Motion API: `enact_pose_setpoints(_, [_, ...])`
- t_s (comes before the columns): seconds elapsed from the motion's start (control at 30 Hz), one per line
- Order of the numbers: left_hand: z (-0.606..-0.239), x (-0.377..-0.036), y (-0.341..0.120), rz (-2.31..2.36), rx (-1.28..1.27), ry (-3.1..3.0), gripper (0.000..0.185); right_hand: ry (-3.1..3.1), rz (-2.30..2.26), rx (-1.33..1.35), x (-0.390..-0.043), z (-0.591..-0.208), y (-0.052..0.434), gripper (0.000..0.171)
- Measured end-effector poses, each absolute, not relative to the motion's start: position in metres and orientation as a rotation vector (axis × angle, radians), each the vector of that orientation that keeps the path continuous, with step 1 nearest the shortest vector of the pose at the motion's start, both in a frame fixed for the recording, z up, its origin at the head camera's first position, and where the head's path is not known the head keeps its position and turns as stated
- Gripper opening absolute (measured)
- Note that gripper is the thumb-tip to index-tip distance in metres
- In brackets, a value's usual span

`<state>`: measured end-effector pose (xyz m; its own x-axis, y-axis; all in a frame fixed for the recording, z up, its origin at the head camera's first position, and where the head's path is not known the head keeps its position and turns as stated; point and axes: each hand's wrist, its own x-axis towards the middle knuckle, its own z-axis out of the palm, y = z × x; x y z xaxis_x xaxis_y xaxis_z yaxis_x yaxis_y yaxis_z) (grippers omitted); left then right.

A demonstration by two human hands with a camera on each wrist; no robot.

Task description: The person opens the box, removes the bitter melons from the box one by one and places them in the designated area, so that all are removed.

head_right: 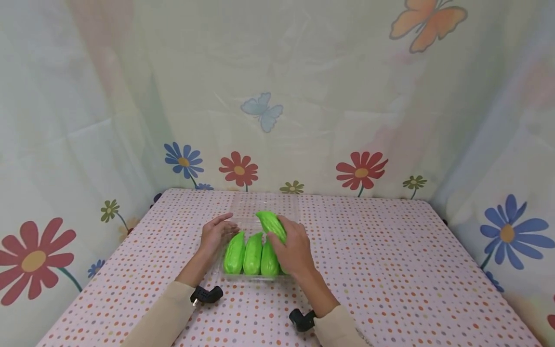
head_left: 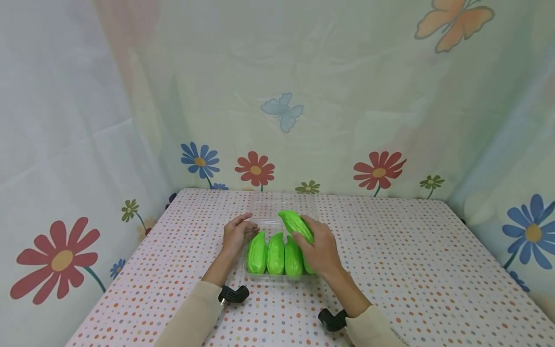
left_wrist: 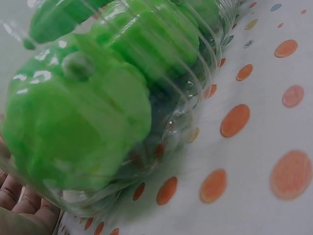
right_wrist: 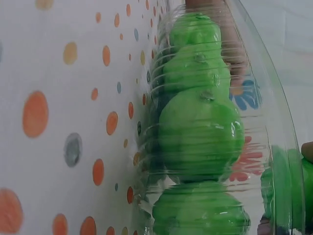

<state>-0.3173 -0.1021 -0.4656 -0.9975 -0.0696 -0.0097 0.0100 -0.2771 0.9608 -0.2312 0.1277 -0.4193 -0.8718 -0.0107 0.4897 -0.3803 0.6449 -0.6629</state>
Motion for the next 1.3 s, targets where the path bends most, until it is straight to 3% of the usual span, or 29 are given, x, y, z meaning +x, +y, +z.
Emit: enact_pose_setpoints(1.3, [-0.464,-0.318,-0.101,-2.479,0.051,-1.829,0.043,-2.432,1.149,0.27,-0.239,-0.416,0.142,0.054])
